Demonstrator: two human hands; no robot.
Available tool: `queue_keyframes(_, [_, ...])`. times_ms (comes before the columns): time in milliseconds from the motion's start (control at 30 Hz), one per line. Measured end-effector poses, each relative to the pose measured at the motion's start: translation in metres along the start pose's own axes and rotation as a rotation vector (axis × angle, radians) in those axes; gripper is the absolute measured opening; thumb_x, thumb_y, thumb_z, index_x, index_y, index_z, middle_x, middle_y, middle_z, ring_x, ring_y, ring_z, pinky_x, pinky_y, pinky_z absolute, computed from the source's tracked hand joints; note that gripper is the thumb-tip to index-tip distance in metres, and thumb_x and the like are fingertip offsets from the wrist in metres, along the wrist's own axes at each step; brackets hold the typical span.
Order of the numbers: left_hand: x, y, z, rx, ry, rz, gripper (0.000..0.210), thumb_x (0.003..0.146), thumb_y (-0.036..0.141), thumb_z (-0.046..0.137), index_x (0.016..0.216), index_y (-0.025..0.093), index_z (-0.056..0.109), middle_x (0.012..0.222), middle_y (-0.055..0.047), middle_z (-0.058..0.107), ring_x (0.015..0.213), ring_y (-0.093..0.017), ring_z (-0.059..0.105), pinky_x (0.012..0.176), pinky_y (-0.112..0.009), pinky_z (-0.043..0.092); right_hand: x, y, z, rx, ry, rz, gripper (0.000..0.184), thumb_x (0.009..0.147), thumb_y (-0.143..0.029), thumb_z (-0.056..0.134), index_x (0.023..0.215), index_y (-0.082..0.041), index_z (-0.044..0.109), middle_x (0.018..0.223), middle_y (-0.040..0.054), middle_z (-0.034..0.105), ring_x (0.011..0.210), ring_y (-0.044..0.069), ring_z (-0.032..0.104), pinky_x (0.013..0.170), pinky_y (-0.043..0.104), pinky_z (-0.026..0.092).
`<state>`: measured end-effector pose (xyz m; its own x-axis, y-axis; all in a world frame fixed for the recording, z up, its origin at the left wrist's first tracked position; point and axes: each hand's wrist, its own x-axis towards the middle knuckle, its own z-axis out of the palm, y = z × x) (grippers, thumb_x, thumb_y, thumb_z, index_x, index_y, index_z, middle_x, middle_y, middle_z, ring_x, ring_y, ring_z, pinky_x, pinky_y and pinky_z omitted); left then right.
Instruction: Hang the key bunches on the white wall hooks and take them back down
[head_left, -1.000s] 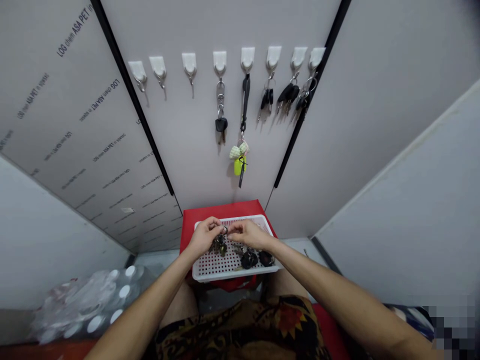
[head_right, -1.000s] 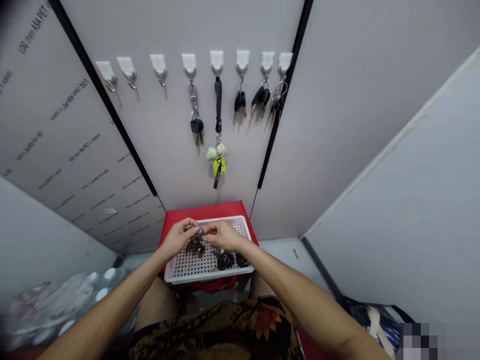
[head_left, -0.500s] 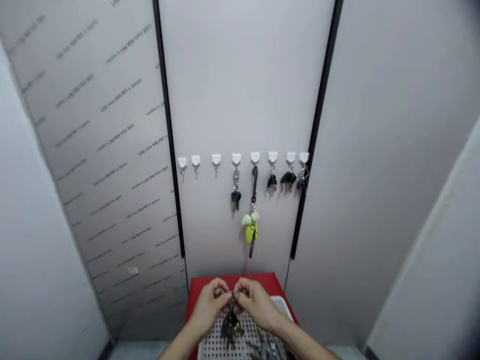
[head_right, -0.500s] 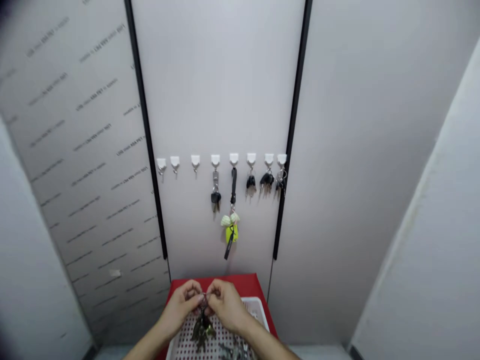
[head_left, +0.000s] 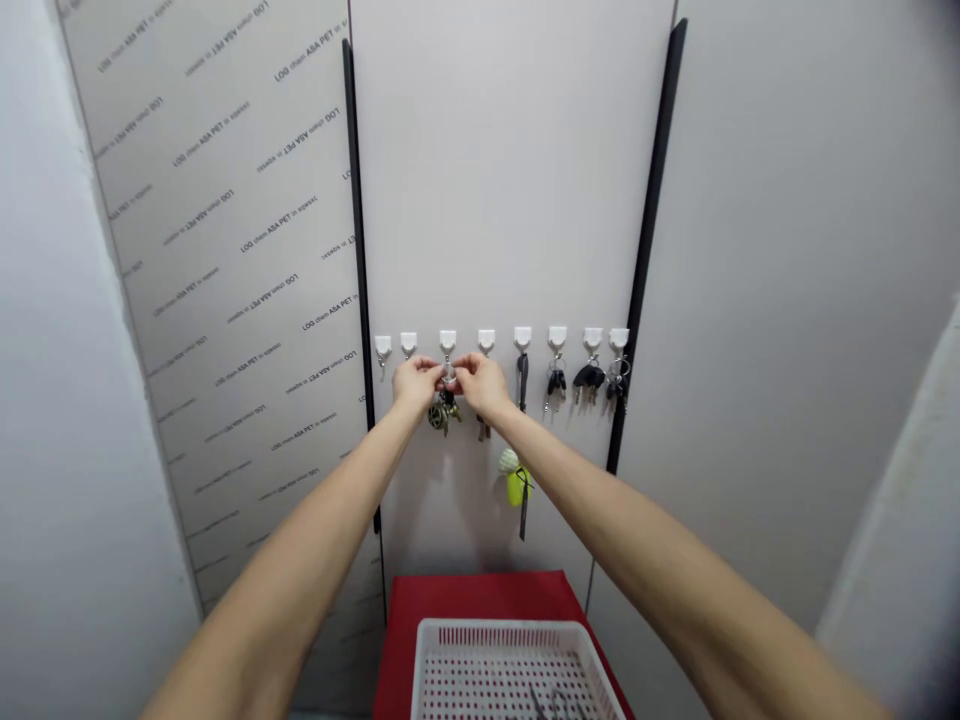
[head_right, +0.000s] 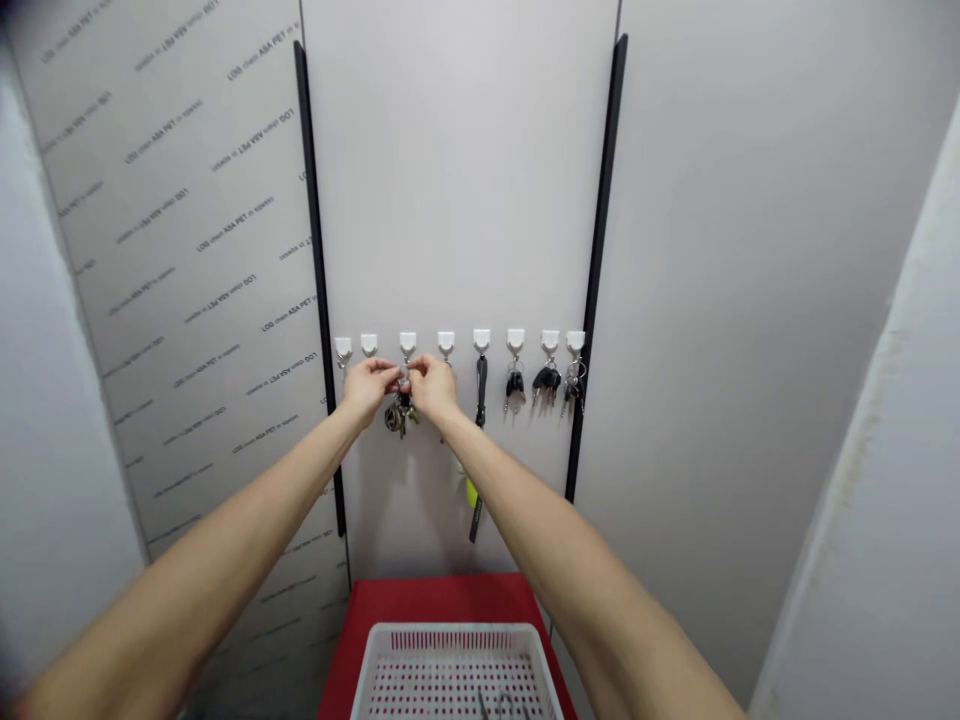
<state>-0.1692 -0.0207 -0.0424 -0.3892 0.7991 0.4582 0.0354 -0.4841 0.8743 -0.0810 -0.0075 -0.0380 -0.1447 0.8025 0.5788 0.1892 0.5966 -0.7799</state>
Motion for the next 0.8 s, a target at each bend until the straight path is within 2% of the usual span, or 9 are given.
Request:
queue_keyframes(133, [0.021, 0.002, 0.009, 0.161, 0.090, 0.052, 0.004, 0.056, 0.009, 0.047, 0.057, 0.012, 0.045, 0.050, 0.001, 0.049, 0.041, -0.005, 0.044, 0.047, -0.021, 0.038, 0.021, -0.003, 0.004, -0.084, 0.047, -0.010, 0.016, 0.064, -0.006, 0.036, 0.071, -0.013, 0.049, 0.060, 0.0005, 0.053, 0.047, 0.006, 0.051, 0.051, 0.020, 0.044])
queue_keyframes(267, [0.026, -0.006, 0.009, 0.334, 0.108, 0.097, 0.006, 0.056, 0.005, 0.046, 0.061, 0.008, 0.049, 0.055, -0.003, 0.052, 0.049, -0.008, 0.046, 0.053, -0.025, 0.038, 0.022, -0.001, 0.005, -0.216, 0.007, 0.054, 0.020, 0.064, -0.003, 0.034, 0.074, -0.009, 0.051, 0.058, 0.0027, 0.053, 0.049, 0.007, 0.050, 0.053, 0.022, 0.042])
queue_keyframes(400, [0.003, -0.016, -0.001, 0.356, 0.094, 0.127, 0.018, 0.056, 0.004, 0.047, 0.073, 0.006, 0.050, 0.068, -0.004, 0.052, 0.067, -0.009, 0.047, 0.067, -0.027, 0.035, -0.002, 0.006, -0.007, -0.344, 0.016, -0.126, 0.017, 0.062, -0.006, 0.041, 0.075, -0.009, 0.052, 0.068, 0.0023, 0.054, 0.064, 0.008, 0.049, 0.069, 0.025, 0.037])
queue_keyframes(467, [-0.023, -0.030, -0.008, 0.336, 0.037, 0.136, 0.024, 0.058, 0.006, 0.046, 0.082, 0.006, 0.049, 0.073, -0.002, 0.051, 0.070, -0.008, 0.047, 0.069, -0.025, 0.034, -0.028, 0.017, -0.019, -0.359, -0.022, -0.217, 0.018, 0.063, -0.011, 0.042, 0.078, -0.011, 0.051, 0.074, 0.0006, 0.053, 0.064, 0.007, 0.047, 0.069, 0.023, 0.036])
queue_keyframes(567, [-0.085, -0.068, -0.017, 0.305, -0.183, 0.080, 0.021, 0.059, 0.009, 0.047, 0.080, 0.007, 0.050, 0.071, 0.000, 0.051, 0.066, -0.007, 0.048, 0.066, -0.024, 0.035, -0.088, 0.047, -0.042, -0.279, -0.235, -0.183, 0.017, 0.067, -0.018, 0.039, 0.079, -0.012, 0.049, 0.068, -0.0013, 0.051, 0.057, 0.005, 0.046, 0.060, 0.019, 0.037])
queue_keyframes(633, [-0.137, -0.101, -0.021, 0.349, -0.359, -0.016, 0.015, 0.059, 0.011, 0.047, 0.073, 0.010, 0.052, 0.068, 0.000, 0.052, 0.064, -0.008, 0.048, 0.066, -0.024, 0.036, -0.137, 0.071, -0.059, -0.263, -0.414, -0.089, 0.015, 0.067, -0.019, 0.039, 0.076, -0.012, 0.049, 0.062, -0.0013, 0.050, 0.056, 0.006, 0.046, 0.056, 0.018, 0.036])
queue_keyframes(733, [-0.207, -0.146, -0.022, 0.454, -0.620, -0.146, 0.014, 0.062, 0.014, 0.045, 0.074, 0.015, 0.052, 0.071, -0.001, 0.054, 0.067, -0.011, 0.049, 0.065, -0.025, 0.038, -0.204, 0.110, -0.081, -0.379, -0.601, 0.095, 0.014, 0.067, -0.019, 0.040, 0.074, -0.013, 0.051, 0.062, -0.0002, 0.052, 0.055, 0.007, 0.045, 0.053, 0.018, 0.036])
queue_keyframes(800, [-0.237, -0.165, -0.019, 0.537, -0.756, -0.120, 0.020, 0.059, 0.013, 0.047, 0.078, 0.017, 0.052, 0.078, -0.002, 0.054, 0.074, -0.013, 0.048, 0.070, -0.026, 0.037, -0.234, 0.132, -0.092, -0.537, -0.670, 0.150, 0.014, 0.064, -0.016, 0.043, 0.075, -0.014, 0.053, 0.068, 0.0019, 0.055, 0.062, 0.010, 0.047, 0.059, 0.021, 0.036])
